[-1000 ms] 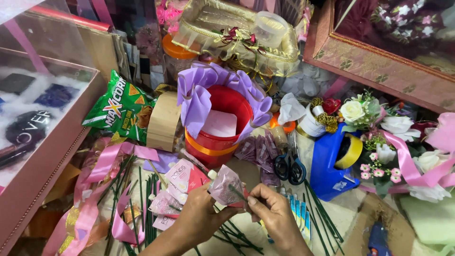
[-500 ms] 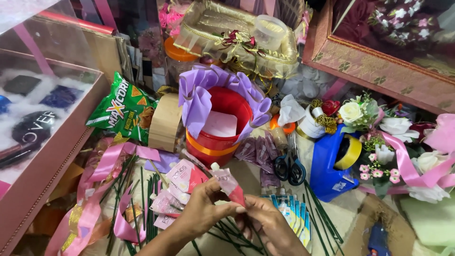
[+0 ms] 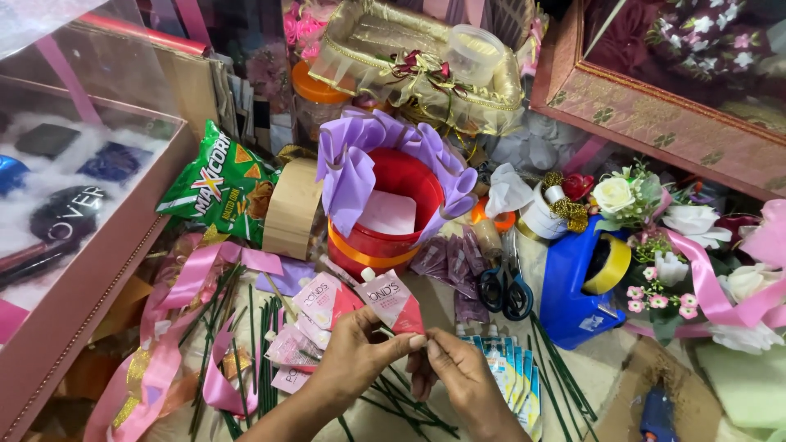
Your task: Arranging decorative sticks with product sachets attached into a vase-like container to create a gift bouquet.
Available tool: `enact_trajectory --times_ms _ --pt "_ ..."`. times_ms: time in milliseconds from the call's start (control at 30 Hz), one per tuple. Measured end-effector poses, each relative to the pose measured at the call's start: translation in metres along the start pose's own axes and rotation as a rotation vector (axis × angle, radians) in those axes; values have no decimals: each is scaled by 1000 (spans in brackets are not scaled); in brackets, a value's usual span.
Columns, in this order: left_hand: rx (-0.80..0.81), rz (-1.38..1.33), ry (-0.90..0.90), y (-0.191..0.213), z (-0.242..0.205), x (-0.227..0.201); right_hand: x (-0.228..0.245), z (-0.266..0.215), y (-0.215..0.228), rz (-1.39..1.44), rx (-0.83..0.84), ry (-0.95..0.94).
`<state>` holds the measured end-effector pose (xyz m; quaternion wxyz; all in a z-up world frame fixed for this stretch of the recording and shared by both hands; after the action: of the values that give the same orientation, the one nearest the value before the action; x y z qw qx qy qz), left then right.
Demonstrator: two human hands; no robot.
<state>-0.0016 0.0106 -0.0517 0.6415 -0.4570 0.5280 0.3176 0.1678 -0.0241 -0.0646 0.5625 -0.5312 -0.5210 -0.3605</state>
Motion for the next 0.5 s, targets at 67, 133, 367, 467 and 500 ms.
enact_trajectory --times_ms 67,133,367,467,500 --pt "-56 34 19 1 2 11 5 -1 -5 -174 -12 70" --pt "-111 68 38 2 3 22 5 -2 -8 -348 -26 141" --pt "-190 103 145 2 5 35 -15 2 2 -720 -153 296" --pt "-200 118 175 4 5 25 3 2 2 -539 -91 146" --pt "-197 155 194 5 4 19 11 2 2 -382 -27 40"
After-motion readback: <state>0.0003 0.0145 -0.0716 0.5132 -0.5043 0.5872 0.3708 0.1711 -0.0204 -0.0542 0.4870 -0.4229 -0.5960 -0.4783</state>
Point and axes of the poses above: each hand's wrist, its own z-axis towards the middle knuckle, its own y-axis out of the back of the hand, x = y × z, the point moved 1 cm from there along z, towards the middle knuckle, and after that the axes turned 14 degrees about z, right-handed, at the moved point
